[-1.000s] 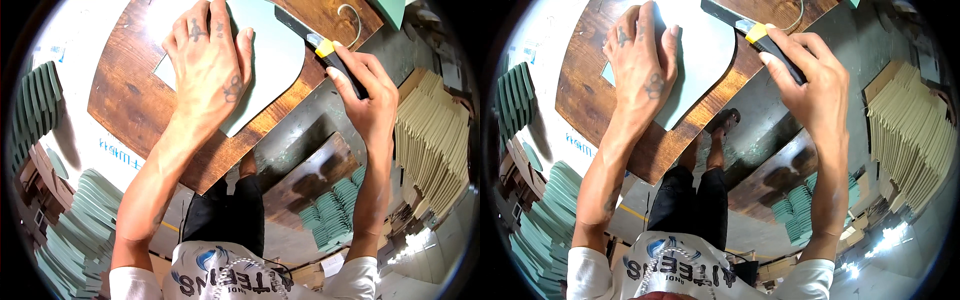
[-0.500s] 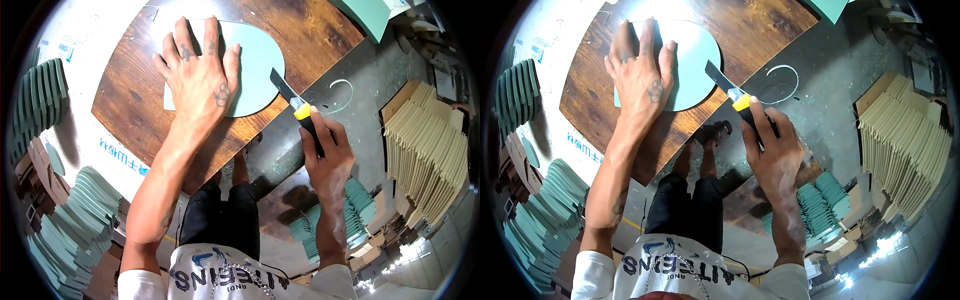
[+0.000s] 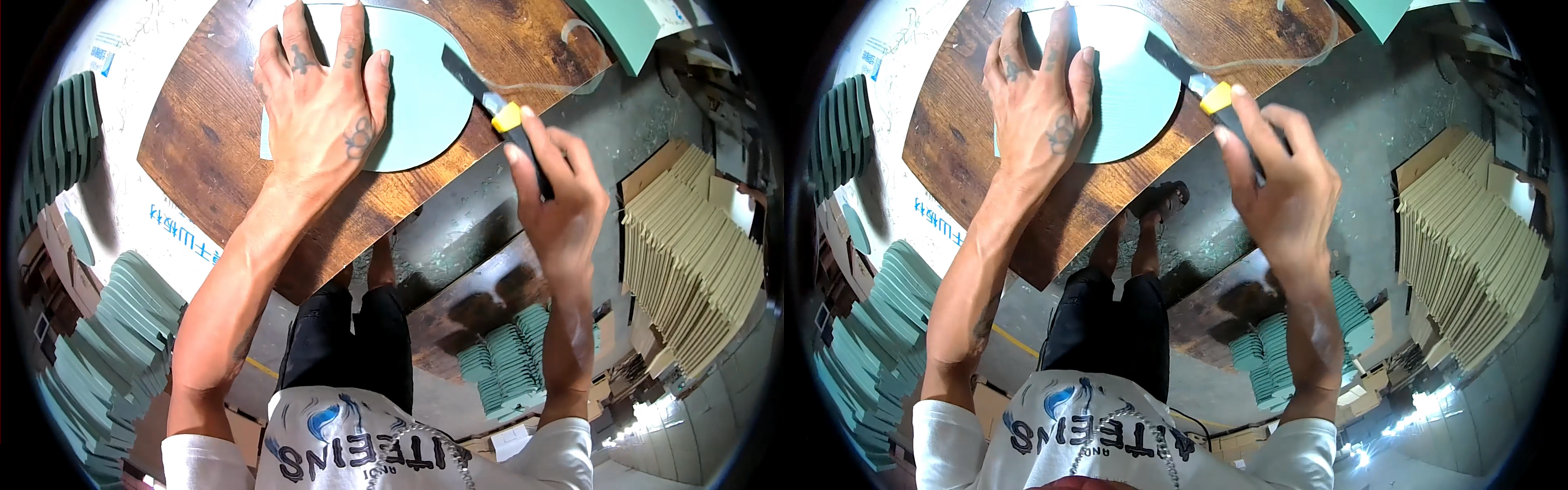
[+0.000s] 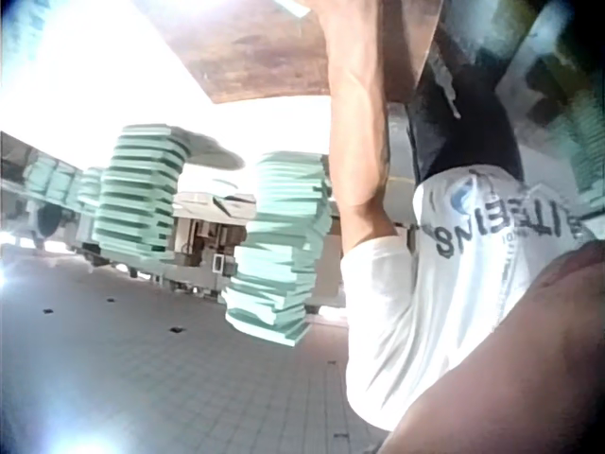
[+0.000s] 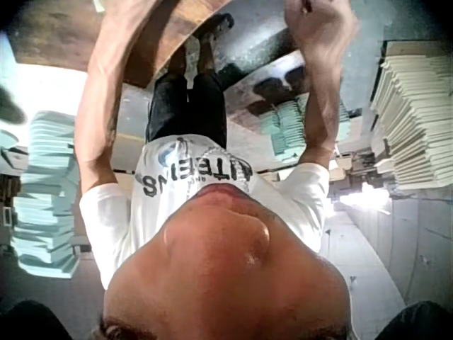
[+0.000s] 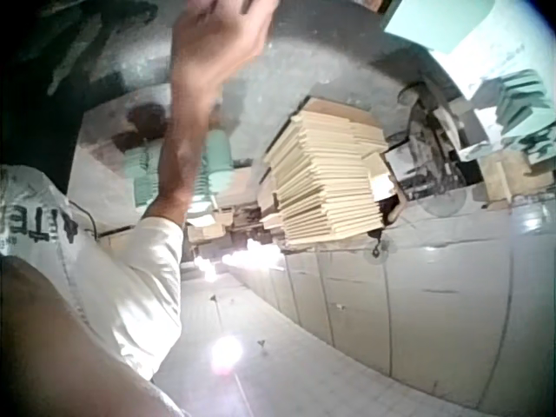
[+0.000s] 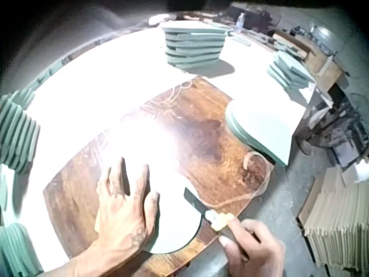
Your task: Trimming the edges of green foam pads using a utility knife on a wooden work surface.
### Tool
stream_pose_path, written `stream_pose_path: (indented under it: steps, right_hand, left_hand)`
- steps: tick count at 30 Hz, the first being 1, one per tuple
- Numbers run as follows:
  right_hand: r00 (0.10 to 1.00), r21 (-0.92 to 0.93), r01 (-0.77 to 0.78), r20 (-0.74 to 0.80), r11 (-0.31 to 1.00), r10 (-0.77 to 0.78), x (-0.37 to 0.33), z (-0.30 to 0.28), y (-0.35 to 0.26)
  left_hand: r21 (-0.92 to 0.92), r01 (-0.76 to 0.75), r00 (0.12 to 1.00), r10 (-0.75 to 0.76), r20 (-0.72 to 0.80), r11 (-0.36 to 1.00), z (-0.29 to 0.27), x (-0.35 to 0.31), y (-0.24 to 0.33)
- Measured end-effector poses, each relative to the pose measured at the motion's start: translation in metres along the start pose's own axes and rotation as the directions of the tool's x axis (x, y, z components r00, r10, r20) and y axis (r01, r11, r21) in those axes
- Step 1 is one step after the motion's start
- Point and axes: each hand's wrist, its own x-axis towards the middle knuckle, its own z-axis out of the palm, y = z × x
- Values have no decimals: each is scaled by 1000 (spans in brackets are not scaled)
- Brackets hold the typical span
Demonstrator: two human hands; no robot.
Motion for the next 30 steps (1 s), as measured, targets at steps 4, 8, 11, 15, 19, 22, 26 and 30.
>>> stream_pose_path:
  steps: [4, 8, 11, 15, 19, 22, 26, 30]
  right_hand:
    - [994, 30, 109, -22, 994, -108, 36, 4, 14]
    - [970, 57, 239, 22, 969, -241, 62, -1, 31]
    - [968, 80, 237, 65, 968, -243, 54, -4, 36]
    - [991, 88, 34, 124, 996, -45, -20, 1, -1]
    - [999, 85, -44, -16, 995, 45, -57, 11, -23]
    - [998, -36, -58, -30, 998, 57, -55, 10, -22]
    - [997, -32, -76, 17, 997, 77, -47, 3, -21]
    - [999, 2, -42, 30, 999, 42, -39, 1, -14]
  left_hand:
    - [23, -26, 1000, 26, 8, 999, -3, 0, -1]
    - [14, -64, 997, 65, -45, 998, 0, 3, 0]
    - [-178, -207, 978, 203, -40, 962, 2, 12, -14]
    - [-418, -586, 755, 655, 30, 695, -11, 57, -71]
    - [-11, -222, 974, 221, -51, 975, 18, 24, -45]
    - [-106, -42, 986, 24, -167, 994, 24, 7, -27]
    - [-127, -55, 982, 30, -188, 990, 24, 8, -33]
    - [-72, -110, 977, 95, -191, 991, 28, 6, -42]
